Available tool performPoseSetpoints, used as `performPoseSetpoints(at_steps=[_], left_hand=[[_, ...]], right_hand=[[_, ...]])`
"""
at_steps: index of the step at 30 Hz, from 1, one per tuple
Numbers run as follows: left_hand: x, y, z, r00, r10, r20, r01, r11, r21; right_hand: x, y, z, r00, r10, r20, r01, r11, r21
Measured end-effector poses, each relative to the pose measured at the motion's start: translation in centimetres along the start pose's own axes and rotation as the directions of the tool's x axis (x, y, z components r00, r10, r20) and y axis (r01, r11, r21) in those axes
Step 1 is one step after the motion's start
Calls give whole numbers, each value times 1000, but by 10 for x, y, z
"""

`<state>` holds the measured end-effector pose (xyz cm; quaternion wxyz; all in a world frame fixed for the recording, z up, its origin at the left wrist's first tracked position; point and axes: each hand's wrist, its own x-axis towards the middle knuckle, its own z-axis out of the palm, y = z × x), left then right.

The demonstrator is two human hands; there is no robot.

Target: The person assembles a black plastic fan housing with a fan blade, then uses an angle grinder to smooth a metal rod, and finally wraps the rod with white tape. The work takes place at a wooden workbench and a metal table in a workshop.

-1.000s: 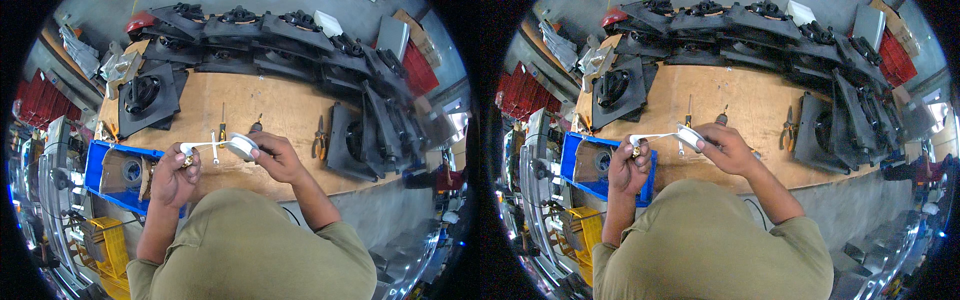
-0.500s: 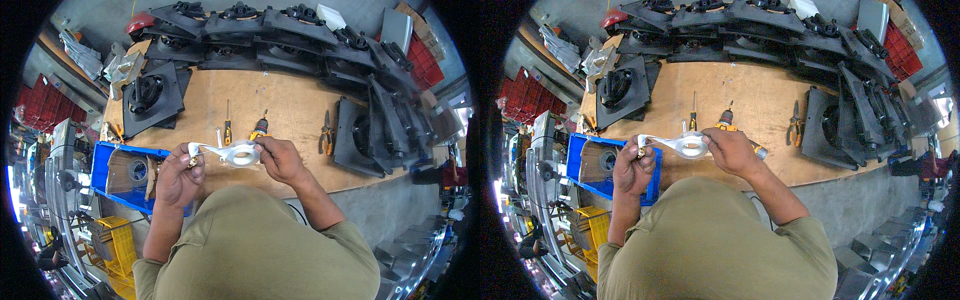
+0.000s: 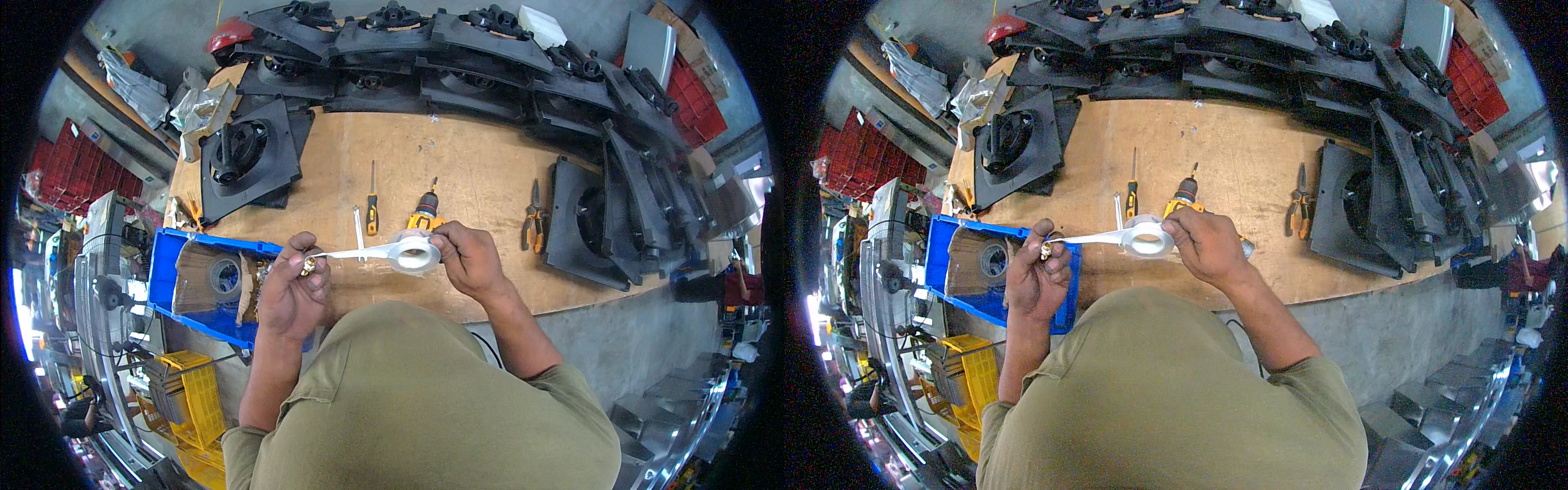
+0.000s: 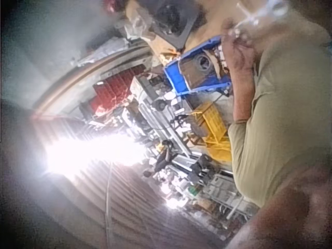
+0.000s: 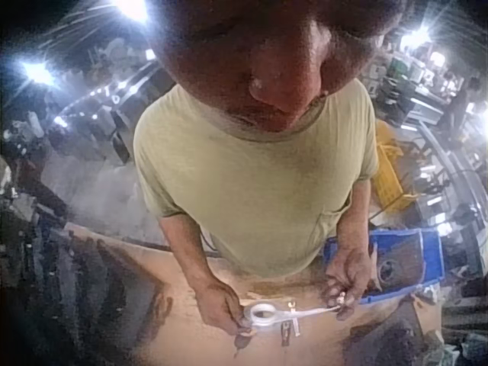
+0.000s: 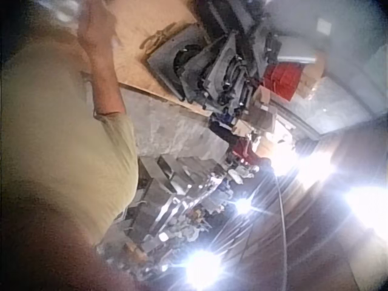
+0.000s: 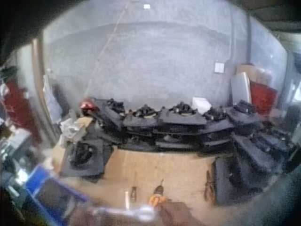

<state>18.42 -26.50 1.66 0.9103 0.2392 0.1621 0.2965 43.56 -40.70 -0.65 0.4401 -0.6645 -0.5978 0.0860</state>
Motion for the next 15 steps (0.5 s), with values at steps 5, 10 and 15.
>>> performPoseSetpoints(at_steps=[5, 10, 15], left_hand=[[-1, -4, -4, 999, -44, -26, 43, 999, -28], [1, -4, -6, 999, -37, -28, 34, 995, -99], [1, 2, -5, 999, 16, 33, -13, 996, -93]], right_hand=[[-2, 5, -3, 996, 74, 45, -72, 997, -40], [-5, 8, -6, 999, 31, 36, -30, 998, -52], [-8, 6, -11, 994, -109, -12, 107, 990, -87]])
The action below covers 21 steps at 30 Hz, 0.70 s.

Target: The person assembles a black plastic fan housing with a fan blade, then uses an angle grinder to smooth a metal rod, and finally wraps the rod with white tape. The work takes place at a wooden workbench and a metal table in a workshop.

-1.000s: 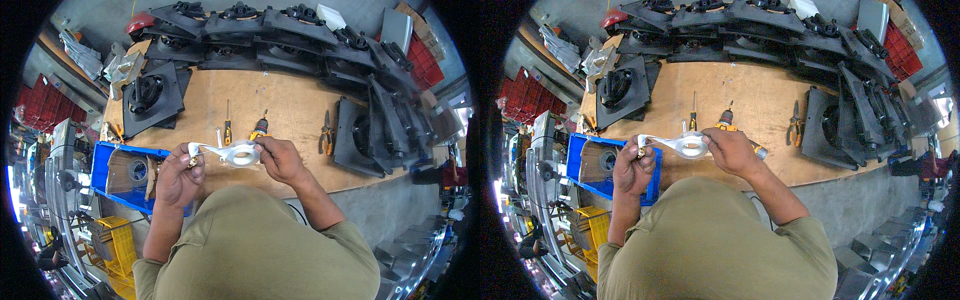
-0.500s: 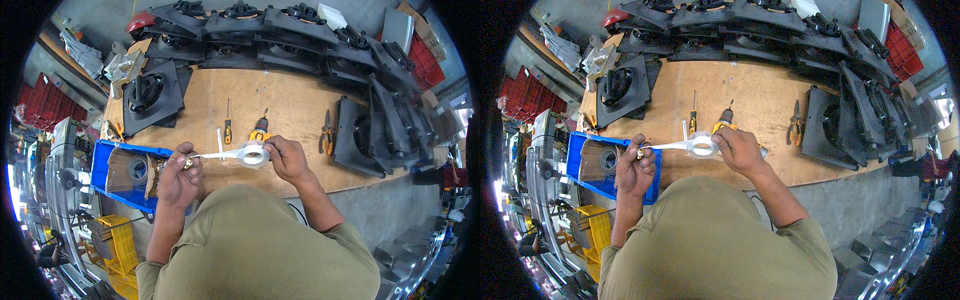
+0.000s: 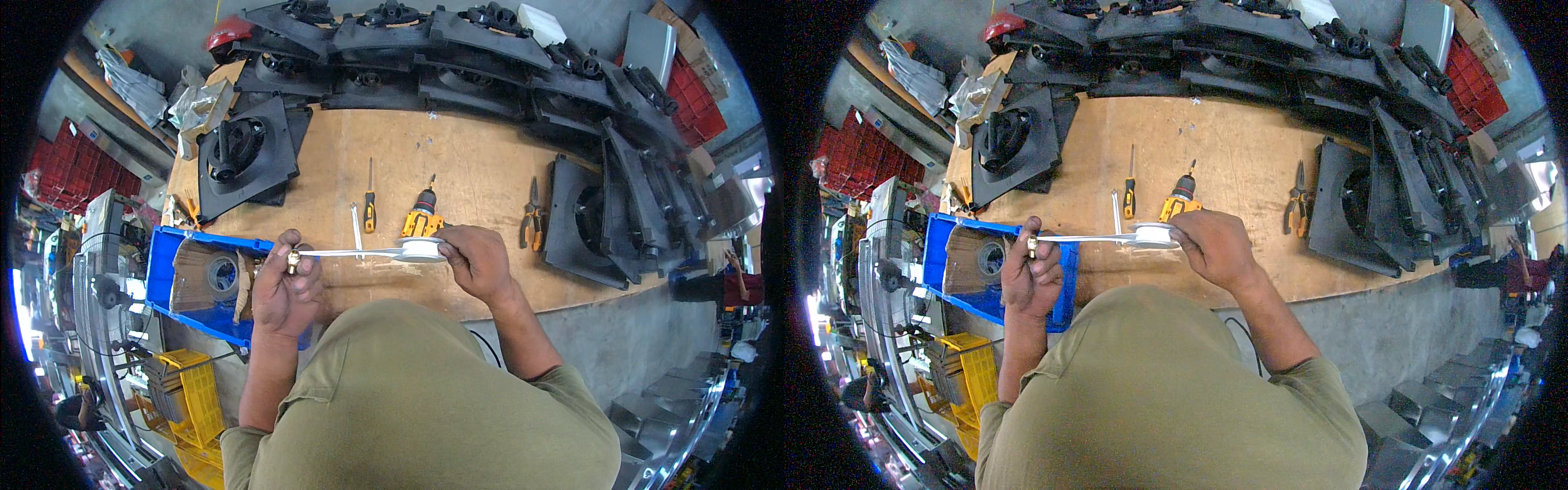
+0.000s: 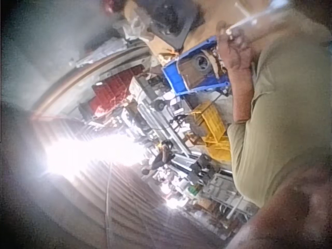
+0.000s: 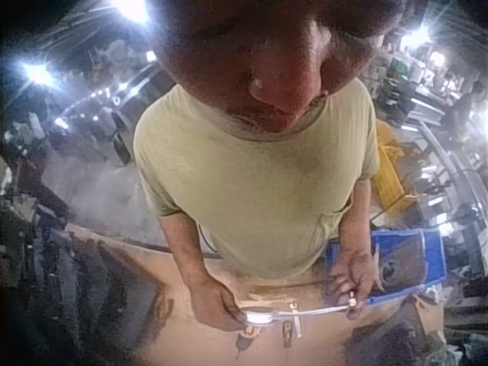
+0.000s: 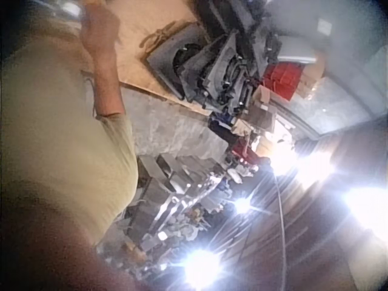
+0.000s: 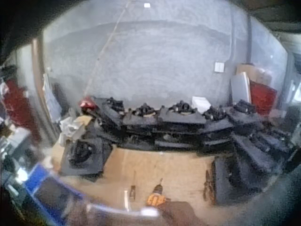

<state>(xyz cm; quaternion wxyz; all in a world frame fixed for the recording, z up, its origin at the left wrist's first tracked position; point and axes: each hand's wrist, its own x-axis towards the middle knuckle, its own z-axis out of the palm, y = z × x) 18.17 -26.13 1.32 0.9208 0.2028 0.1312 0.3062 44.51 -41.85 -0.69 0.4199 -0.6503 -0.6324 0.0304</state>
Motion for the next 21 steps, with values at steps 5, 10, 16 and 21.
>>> performPoseSetpoints(at_steps=[5, 10, 16, 21], left_hand=[[-1, 8, 0, 997, 61, 46, -58, 996, -68], [2, 10, -5, 995, 103, 8, -103, 995, 10], [0, -7, -18, 985, 77, -154, -23, 945, 325], [-5, -9, -34, 982, -92, -167, 158, 884, 440]], right_hand=[[-1, -2, -7, 998, -54, -43, 53, 998, -20], [-5, -3, -7, 988, -84, -129, 91, 995, 42], [-11, 12, -3, 989, -7, -150, 14, 999, 44], [-22, 22, 2, 980, 98, -171, -108, 993, -53]])
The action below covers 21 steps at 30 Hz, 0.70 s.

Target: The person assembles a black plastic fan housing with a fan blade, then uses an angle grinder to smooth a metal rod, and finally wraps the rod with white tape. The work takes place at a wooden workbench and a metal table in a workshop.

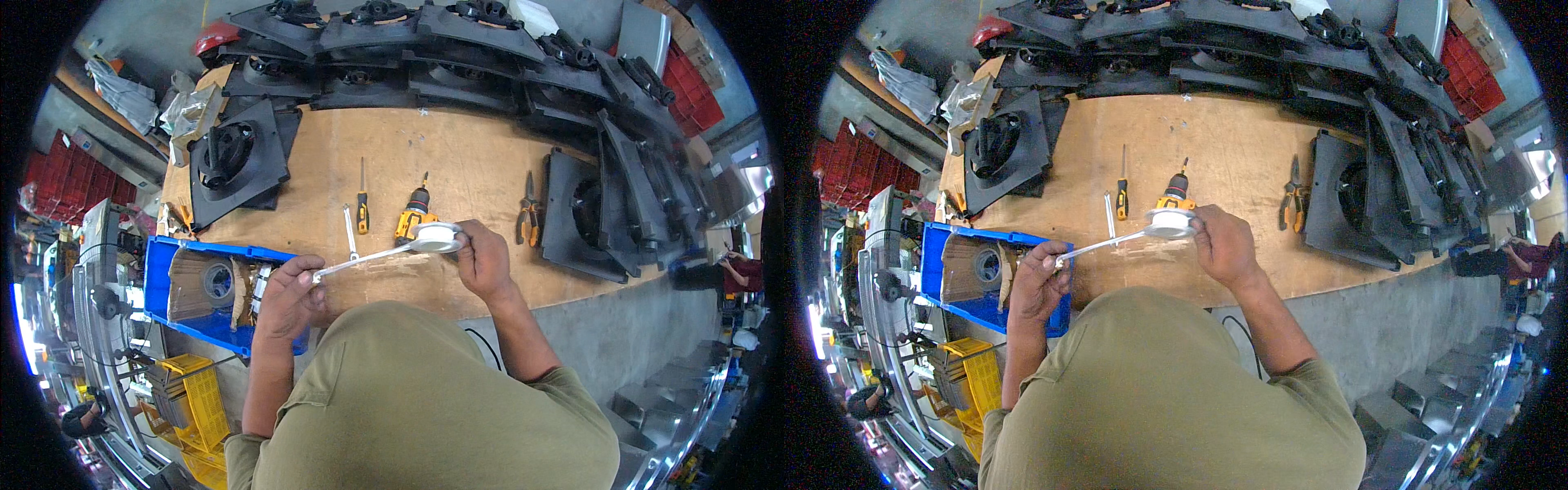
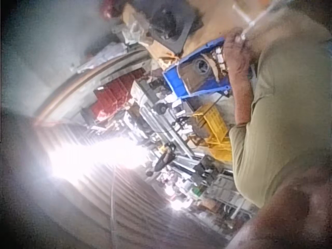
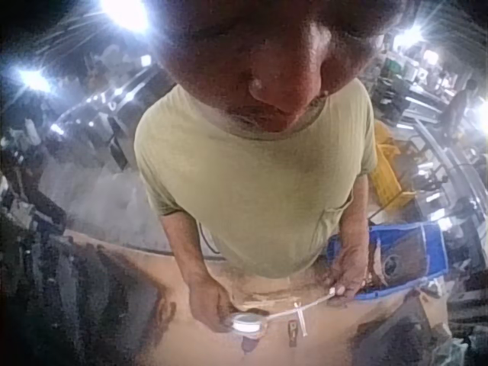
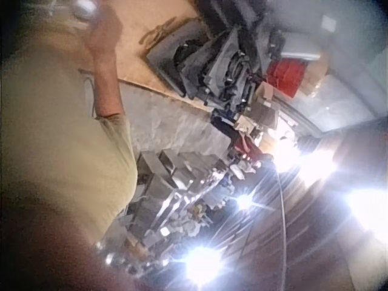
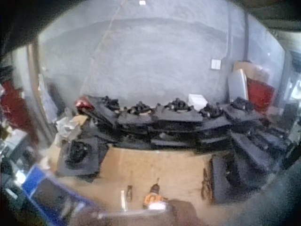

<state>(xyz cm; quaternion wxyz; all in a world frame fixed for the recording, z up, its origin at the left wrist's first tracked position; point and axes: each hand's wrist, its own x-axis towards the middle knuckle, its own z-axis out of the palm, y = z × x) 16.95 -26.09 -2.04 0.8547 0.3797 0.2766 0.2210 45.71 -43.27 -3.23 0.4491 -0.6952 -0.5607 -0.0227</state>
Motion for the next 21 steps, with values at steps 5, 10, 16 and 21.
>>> performPoseSetpoints(at_steps=[5, 10, 16, 21], left_hand=[[-11, 9, -32, 998, -38, -53, 55, 923, 380], [22, -29, -38, 980, 192, -41, 3, 193, 981], [30, -49, 13, 969, 243, 46, -176, 550, 817], [30, -9, 39, 982, 152, 112, -187, 860, 475]], right_hand=[[5, 14, -19, 930, 294, -219, -256, 949, 186], [10, 16, -19, 927, 358, 111, -367, 927, 76], [4, -28, 31, 951, 247, 187, -266, 961, 82], [17, -60, 45, 938, 79, 336, -110, 991, 76]])
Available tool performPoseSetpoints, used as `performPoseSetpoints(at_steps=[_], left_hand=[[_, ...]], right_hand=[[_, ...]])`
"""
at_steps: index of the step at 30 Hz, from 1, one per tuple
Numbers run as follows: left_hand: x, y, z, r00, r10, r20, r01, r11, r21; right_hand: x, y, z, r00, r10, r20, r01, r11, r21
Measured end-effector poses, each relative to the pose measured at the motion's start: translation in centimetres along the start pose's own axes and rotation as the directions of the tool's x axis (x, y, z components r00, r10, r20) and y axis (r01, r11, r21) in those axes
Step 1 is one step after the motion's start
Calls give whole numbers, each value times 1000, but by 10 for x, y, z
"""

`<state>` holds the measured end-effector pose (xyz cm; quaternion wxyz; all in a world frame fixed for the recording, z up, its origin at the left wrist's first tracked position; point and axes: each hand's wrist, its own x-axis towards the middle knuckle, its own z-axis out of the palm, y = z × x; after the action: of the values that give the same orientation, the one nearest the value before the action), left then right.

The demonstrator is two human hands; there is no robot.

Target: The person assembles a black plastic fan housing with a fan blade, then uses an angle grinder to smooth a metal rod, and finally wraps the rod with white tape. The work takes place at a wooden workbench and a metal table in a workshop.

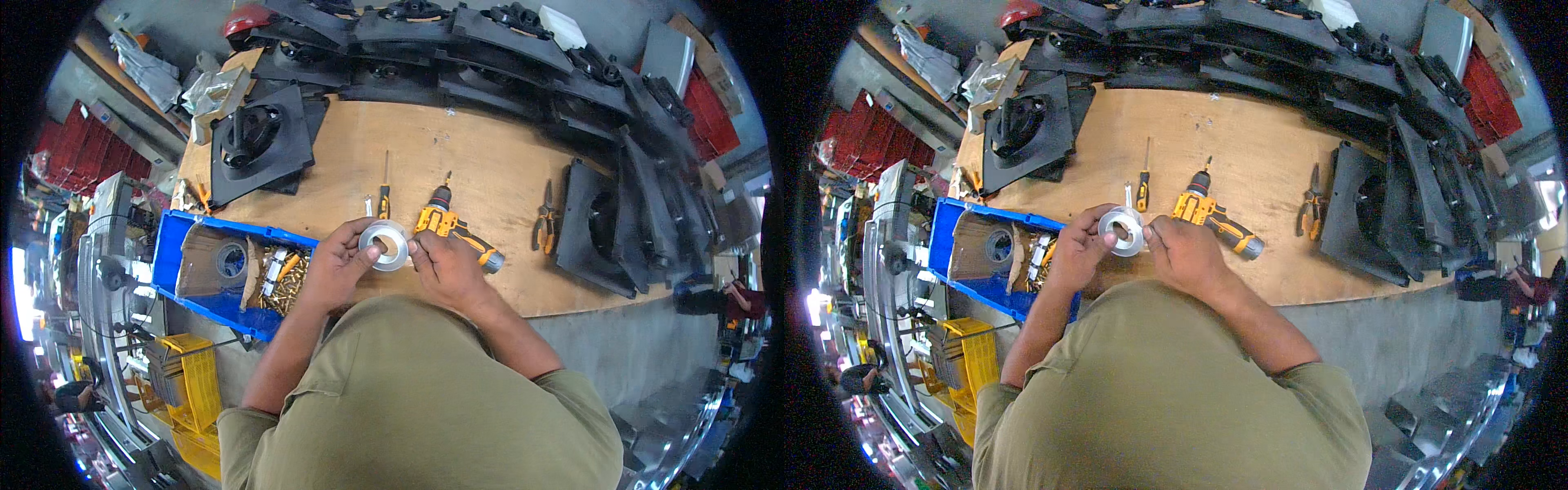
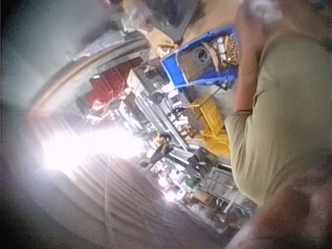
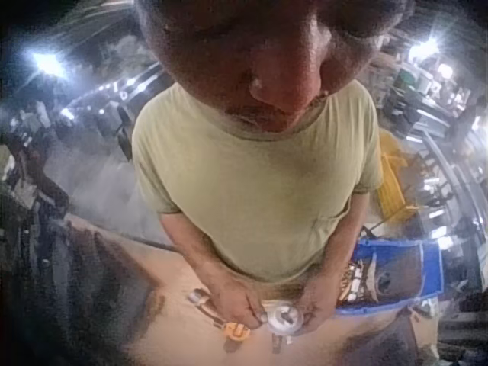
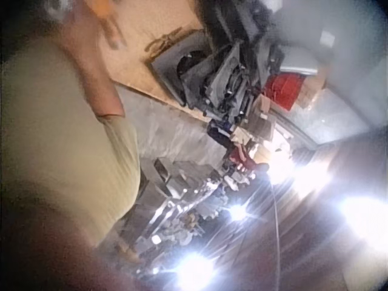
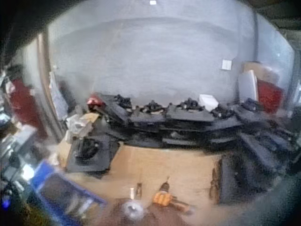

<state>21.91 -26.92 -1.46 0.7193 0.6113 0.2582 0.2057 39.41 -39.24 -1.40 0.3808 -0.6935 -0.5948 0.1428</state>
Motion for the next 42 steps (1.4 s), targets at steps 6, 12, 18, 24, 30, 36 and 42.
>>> performPoseSetpoints(at_steps=[6, 12, 18, 24, 30, 36, 42], left_hand=[[-9, 29, -13, 999, -4, -32, 12, 964, 267], [-15, 29, -22, 994, -78, 75, 63, 982, 177], [-12, 11, -20, 974, -80, 210, 59, 993, 104], [-10, -3, -14, 981, -6, 196, 23, 996, -88], [-10, -13, -22, 987, 110, 113, -47, 889, -456], [-7, -16, -30, 985, 173, -1, -159, 901, -403], [-10, -10, -25, 998, -12, -68, -22, 876, -481]], right_hand=[[15, -11, -22, 985, -60, 163, 90, 979, -183], [27, -6, -42, 996, -18, 83, 13, 998, 66], [35, -7, -33, 926, 223, 304, -375, 453, 809], [45, 5, -12, 855, 354, 378, -419, 45, 907], [40, 22, 8, 892, 249, 376, -447, 376, 811], [20, 6, 1, 905, -57, 421, -150, 884, 442], [28, -12, 5, 923, -104, 370, -81, 889, 452]])
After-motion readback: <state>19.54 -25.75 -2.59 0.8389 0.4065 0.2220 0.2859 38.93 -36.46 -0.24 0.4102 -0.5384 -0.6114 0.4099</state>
